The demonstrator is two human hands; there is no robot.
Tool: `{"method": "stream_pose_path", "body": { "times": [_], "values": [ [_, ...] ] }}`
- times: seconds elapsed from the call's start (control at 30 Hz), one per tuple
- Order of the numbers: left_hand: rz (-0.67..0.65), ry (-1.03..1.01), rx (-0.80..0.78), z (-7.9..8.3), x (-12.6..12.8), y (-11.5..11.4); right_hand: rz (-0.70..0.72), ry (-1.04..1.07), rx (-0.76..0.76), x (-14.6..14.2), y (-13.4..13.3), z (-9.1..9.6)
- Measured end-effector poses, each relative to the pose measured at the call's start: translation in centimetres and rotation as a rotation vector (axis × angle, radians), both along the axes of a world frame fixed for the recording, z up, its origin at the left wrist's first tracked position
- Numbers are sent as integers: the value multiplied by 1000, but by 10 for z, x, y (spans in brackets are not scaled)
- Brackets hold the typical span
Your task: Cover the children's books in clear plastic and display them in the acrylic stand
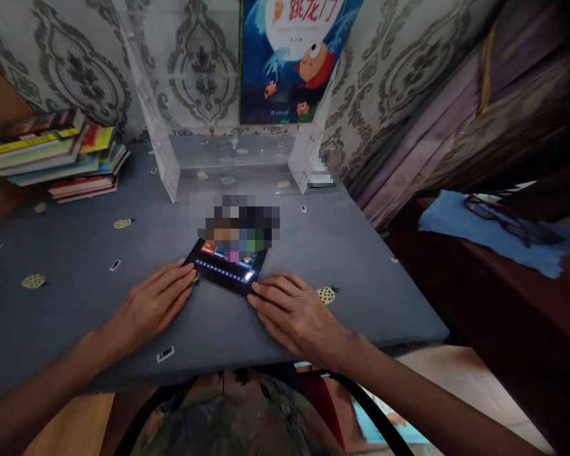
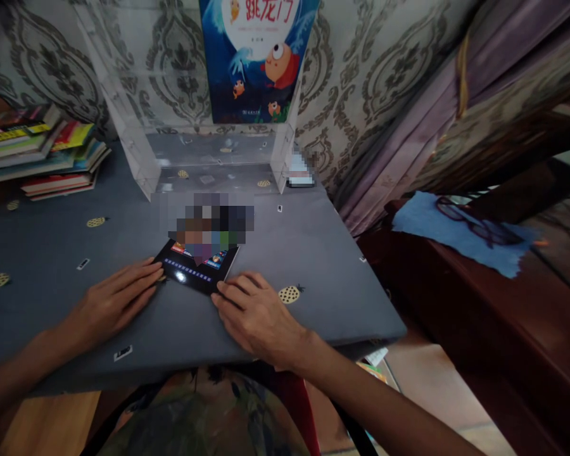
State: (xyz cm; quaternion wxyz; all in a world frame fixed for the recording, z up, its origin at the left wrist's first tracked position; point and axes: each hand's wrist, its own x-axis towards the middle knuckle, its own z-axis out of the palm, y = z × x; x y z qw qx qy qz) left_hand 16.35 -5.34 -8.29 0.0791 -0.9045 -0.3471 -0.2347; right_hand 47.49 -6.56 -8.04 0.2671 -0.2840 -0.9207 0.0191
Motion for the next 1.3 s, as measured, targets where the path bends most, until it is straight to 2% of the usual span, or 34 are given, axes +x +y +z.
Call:
{"method": "stream_pose_path", "body": {
  "times": [0.2, 0.33, 0.43, 0.57, 0.8, 0.87, 0.93, 1.0, 1.1, 1.3],
  "values": [
    [-21, 39, 87, 8, 22, -17, -37, 40, 27, 17, -1, -1],
    [-25, -7, 23, 12, 24, -17, -43, 46, 18, 22, -4, -1],
    [-19, -26, -53, 13, 19, -7, -39, 48, 10, 20, -4, 0],
    [-32, -72, -127, 9, 11, 31, -39, 65, 7, 19, -3, 1],
    [13, -80, -230, -4, 18, 142, -34, 66, -2, 20, -4, 1],
    [7, -68, -265, -7, 22, 161, -42, 64, -18, 20, -4, 1],
    [0, -63, -288, -10, 25, 170, -47, 59, -28, 21, -5, 1],
    [-5, -67, -296, -10, 23, 168, -47, 58, -26, 21, -5, 1],
    [-10, -66, -300, -9, 17, 153, -53, 56, -14, 21, -4, 0],
    [-113, -62, -271, -1, -3, 95, -47, 40, -1, 21, -4, -1]
  ]
}}
